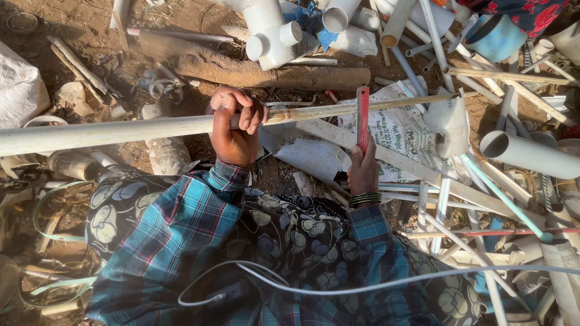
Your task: The person uses a saw blade by hand to scrape the outer surface of a white PVC pipe while sitting on the ground among a pile of plastic fittings and debris.
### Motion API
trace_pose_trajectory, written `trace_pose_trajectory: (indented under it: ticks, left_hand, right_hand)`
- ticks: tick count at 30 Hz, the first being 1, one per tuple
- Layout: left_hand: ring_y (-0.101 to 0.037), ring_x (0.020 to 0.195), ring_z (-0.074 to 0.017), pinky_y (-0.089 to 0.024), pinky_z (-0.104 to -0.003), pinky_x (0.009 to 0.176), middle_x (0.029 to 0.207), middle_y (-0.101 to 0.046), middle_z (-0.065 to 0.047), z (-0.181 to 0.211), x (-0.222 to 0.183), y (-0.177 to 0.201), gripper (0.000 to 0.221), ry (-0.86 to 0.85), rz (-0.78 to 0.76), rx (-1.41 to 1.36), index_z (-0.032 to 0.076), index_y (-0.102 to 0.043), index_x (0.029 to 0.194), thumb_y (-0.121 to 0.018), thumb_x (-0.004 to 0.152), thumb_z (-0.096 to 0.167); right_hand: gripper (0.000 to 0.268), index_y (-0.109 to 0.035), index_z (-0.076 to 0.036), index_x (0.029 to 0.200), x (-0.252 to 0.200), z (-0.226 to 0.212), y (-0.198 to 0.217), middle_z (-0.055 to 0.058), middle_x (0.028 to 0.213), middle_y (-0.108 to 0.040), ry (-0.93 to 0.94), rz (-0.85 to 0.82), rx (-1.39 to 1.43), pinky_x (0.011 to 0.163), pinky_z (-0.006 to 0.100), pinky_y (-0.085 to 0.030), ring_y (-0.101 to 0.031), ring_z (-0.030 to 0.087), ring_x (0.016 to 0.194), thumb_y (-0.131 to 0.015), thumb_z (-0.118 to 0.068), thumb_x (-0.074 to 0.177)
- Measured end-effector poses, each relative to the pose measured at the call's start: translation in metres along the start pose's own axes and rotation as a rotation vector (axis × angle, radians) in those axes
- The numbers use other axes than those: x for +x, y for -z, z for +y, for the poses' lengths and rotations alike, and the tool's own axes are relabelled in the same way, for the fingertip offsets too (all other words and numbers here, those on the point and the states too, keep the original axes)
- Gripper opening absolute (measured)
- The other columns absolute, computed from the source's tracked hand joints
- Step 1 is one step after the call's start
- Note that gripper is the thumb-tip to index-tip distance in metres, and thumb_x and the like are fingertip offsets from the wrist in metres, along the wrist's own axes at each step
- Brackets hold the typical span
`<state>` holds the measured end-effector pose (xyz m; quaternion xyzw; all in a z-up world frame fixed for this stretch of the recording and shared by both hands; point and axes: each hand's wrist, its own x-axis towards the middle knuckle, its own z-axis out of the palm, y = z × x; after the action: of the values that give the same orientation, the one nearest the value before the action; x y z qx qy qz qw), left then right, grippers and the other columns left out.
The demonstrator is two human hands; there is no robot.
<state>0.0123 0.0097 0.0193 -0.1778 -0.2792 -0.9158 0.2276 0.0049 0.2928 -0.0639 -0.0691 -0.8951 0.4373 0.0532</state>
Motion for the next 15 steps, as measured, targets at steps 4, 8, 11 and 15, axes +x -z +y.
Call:
trace_pose_trajectory:
  ticks: [4,8,11,15]
  left_hand:
    - [-0.040,0.058,-0.0107,-0.043,-0.034,0.069,0.071,-0.041,0.000,0.001,0.001,-0.001,0.025,0.001,-0.037,0.004,0.004,-0.057,0.103,-0.047,0.114,0.022]
    - [-0.040,0.058,-0.0110,-0.044,-0.034,0.071,0.072,-0.041,-0.001,0.000,-0.001,-0.004,0.024,0.013,-0.030,0.005,0.004,-0.057,0.103,-0.047,0.114,0.023]
    - [-0.040,0.061,-0.0120,-0.045,-0.034,0.071,0.071,-0.041,-0.001,-0.002,-0.001,-0.004,0.025,0.015,-0.018,0.003,0.004,-0.057,0.104,-0.046,0.114,0.023]
    - [-0.040,0.062,-0.0129,-0.045,-0.037,0.074,0.071,-0.041,-0.001,-0.007,0.001,-0.001,0.025,0.002,0.039,-0.013,0.003,-0.057,0.104,-0.046,0.115,0.023]
  right_hand:
    - [0.055,-0.030,-0.014,0.158,-0.004,0.011,-0.002,0.005,0.070,-0.062,-0.010,-0.024,0.161,0.039,0.029,-0.048,-0.056,0.011,0.047,-0.043,-0.023,0.104]
    - [0.050,-0.034,-0.007,0.155,0.004,0.032,0.002,0.007,0.074,-0.062,0.027,-0.167,0.507,0.051,0.028,-0.051,-0.056,0.011,0.058,-0.042,-0.021,0.108]
    - [0.042,-0.036,0.005,0.146,0.006,0.033,0.012,0.006,0.086,-0.064,0.046,-0.281,0.812,0.062,0.030,-0.055,-0.062,0.013,0.071,-0.044,-0.018,0.112]
    - [0.048,-0.040,0.000,0.158,-0.010,-0.004,0.020,0.005,0.087,-0.064,0.155,-0.289,0.675,0.060,0.029,-0.051,-0.062,0.012,0.072,-0.045,-0.021,0.115]
